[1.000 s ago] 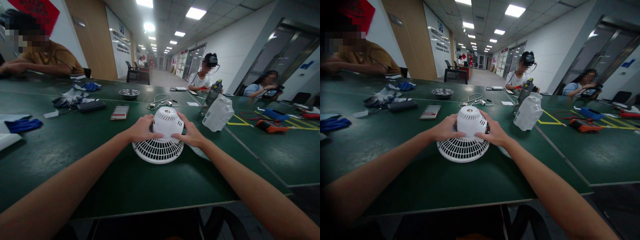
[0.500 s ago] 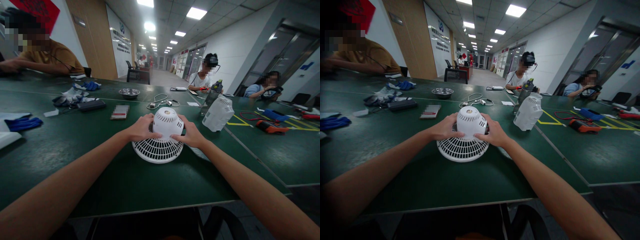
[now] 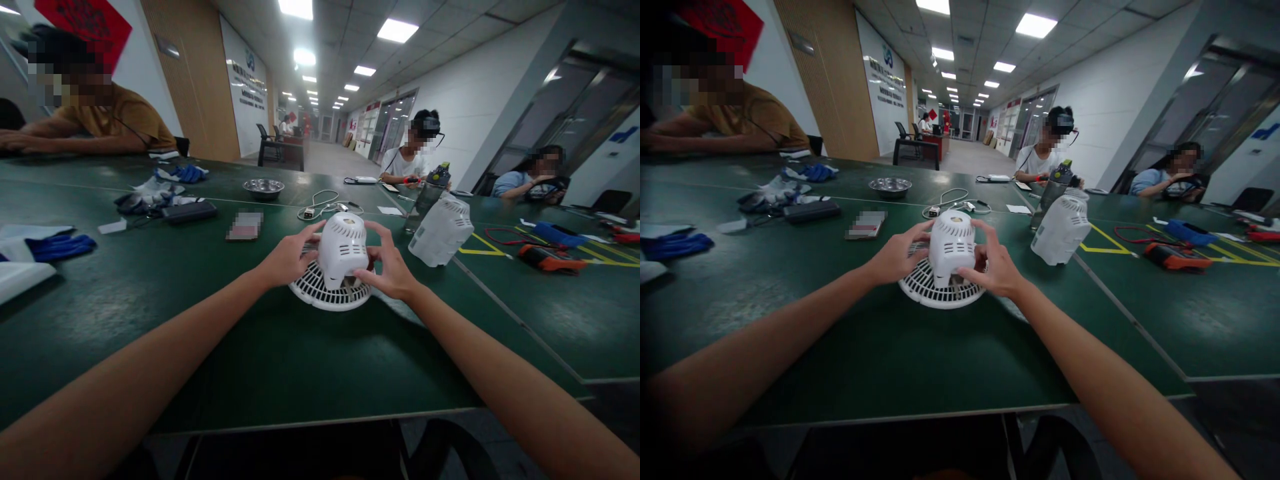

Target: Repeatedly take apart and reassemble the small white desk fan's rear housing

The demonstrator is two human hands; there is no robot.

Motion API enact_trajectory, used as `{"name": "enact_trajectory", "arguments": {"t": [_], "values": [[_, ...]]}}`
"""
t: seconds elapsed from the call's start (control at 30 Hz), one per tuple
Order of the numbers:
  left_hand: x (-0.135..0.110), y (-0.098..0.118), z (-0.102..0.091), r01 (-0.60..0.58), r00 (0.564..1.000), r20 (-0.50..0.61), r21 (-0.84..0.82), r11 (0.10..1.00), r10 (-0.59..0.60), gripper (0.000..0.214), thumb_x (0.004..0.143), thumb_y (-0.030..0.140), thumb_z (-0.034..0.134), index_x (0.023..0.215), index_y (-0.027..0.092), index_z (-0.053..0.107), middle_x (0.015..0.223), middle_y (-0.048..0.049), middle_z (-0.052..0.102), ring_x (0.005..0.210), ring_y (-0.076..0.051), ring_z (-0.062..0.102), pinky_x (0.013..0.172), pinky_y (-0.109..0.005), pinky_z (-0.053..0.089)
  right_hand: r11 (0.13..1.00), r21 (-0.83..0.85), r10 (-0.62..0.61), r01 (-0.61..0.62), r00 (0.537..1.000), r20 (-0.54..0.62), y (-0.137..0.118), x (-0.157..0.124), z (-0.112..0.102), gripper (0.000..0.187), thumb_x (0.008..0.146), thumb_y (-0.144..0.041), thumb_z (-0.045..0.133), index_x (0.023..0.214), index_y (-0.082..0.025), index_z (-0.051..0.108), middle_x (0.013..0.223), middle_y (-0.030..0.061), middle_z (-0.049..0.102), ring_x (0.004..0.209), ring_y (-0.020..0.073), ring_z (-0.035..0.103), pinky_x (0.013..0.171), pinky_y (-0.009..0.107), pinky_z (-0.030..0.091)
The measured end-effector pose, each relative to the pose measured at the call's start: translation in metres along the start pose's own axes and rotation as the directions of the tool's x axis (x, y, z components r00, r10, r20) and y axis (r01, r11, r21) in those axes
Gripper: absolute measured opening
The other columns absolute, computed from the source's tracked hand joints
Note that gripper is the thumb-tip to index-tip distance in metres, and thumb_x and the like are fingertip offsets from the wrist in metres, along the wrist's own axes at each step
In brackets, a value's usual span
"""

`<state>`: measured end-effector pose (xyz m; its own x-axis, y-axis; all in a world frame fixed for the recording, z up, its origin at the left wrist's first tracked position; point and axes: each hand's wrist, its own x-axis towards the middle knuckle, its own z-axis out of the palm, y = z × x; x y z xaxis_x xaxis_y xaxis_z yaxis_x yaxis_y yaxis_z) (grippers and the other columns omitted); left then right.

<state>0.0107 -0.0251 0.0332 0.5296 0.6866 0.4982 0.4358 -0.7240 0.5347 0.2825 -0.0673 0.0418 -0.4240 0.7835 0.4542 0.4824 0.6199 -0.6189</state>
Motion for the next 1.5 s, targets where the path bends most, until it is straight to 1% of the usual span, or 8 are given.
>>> {"name": "enact_trajectory", "arguments": {"t": [0.07,0.23,0.47,0.67,0.8,1.0,1.37,1.5], "values": [[-0.002,0.001,0.0,-0.021,0.999,0.024,-0.075,0.997,0.023,0.08,0.09,0.027,0.058,0.162,0.022,0.022,0.146,-0.0163,0.06,0.134,-0.033,0.058,0.115,-0.057,0.039,0.997,0.073,0.001,-0.002,1.0,0.023,-0.002,-0.001,0.002,0.098,0.083,-0.05,0.074,0.158,-0.032,0.013,0.083,0.0012,0.069,0.068,0.0247,0.066,0.068,0.049,0.059],[-0.008,0.006,-0.002,-0.08,0.991,0.089,-0.172,0.982,0.096,0.108,0.083,0.042,0.072,0.165,0.023,0.005,0.158,-0.0199,0.046,0.142,-0.04,0.048,0.118,-0.058,0.035,0.997,0.08,-0.001,-0.004,0.998,0.058,-0.007,0.0,0.003,0.103,0.081,-0.045,0.075,0.161,-0.032,0.012,0.076,-0.0019,0.065,0.065,0.0232,0.063,0.068,0.048,0.06],[-0.008,0.014,0.0,-0.056,0.994,0.082,-0.13,0.99,0.067,0.123,0.076,0.05,0.08,0.164,0.025,-0.004,0.153,-0.0211,0.05,0.136,-0.044,0.053,0.115,-0.06,0.039,0.997,0.08,-0.006,-0.002,0.995,0.096,-0.01,0.001,0.002,0.106,0.079,-0.043,0.076,0.162,-0.033,0.011,0.079,-0.0009,0.066,0.064,0.0214,0.062,0.065,0.045,0.059],[-0.008,0.016,0.003,-0.066,0.997,0.037,-0.068,0.995,0.069,0.123,0.075,0.049,0.08,0.164,0.027,-0.002,0.161,-0.0216,0.039,0.139,-0.046,0.049,0.114,-0.062,0.039,0.998,0.054,-0.028,0.022,0.994,0.105,-0.01,0.001,0.002,0.104,0.081,-0.039,0.075,0.162,-0.034,0.009,0.08,-0.0007,0.067,0.063,0.0207,0.062,0.062,0.041,0.057],[-0.008,0.009,0.007,-0.097,0.995,0.025,-0.065,0.993,0.099,0.122,0.077,0.048,0.08,0.164,0.027,-0.003,0.159,-0.0218,0.042,0.132,-0.044,0.056,0.11,-0.06,0.044,0.999,0.038,-0.034,0.03,0.994,0.103,-0.01,0.001,0.002,0.104,0.081,-0.036,0.075,0.162,-0.033,0.009,0.08,-0.0011,0.067,0.063,0.0204,0.063,0.062,0.039,0.056],[-0.003,-0.005,0.014,-0.188,0.982,-0.044,-0.074,0.979,0.186,0.127,0.071,0.044,0.085,0.164,0.03,0.0,0.153,-0.0205,0.048,0.124,-0.045,0.062,0.103,-0.063,0.049,0.998,0.039,-0.052,0.048,0.994,0.095,-0.006,0.002,0.005,0.107,0.078,-0.029,0.076,0.161,-0.031,0.01,0.078,-0.0034,0.065,0.06,0.0173,0.062,0.059,0.034,0.054],[-0.001,-0.001,0.011,-0.198,0.979,-0.048,-0.021,0.98,0.197,0.116,0.07,0.043,0.084,0.161,0.03,0.012,0.141,-0.0198,0.056,0.108,-0.041,0.069,0.091,-0.059,0.056,0.999,0.038,-0.021,0.017,0.995,0.099,-0.009,0.002,0.004,0.104,0.077,-0.025,0.075,0.159,-0.033,0.013,0.079,-0.0033,0.065,0.062,0.0174,0.062,0.061,0.035,0.055],[-0.001,-0.002,0.01,-0.194,0.981,-0.039,-0.043,0.98,0.192,0.114,0.07,0.043,0.084,0.16,0.031,0.014,0.143,-0.0199,0.055,0.11,-0.042,0.068,0.091,-0.058,0.056,0.999,0.04,-0.005,0.001,0.995,0.102,-0.009,0.002,0.004,0.103,0.076,-0.024,0.075,0.159,-0.033,0.014,0.079,-0.0034,0.064,0.062,0.0177,0.062,0.061,0.035,0.056]]}}
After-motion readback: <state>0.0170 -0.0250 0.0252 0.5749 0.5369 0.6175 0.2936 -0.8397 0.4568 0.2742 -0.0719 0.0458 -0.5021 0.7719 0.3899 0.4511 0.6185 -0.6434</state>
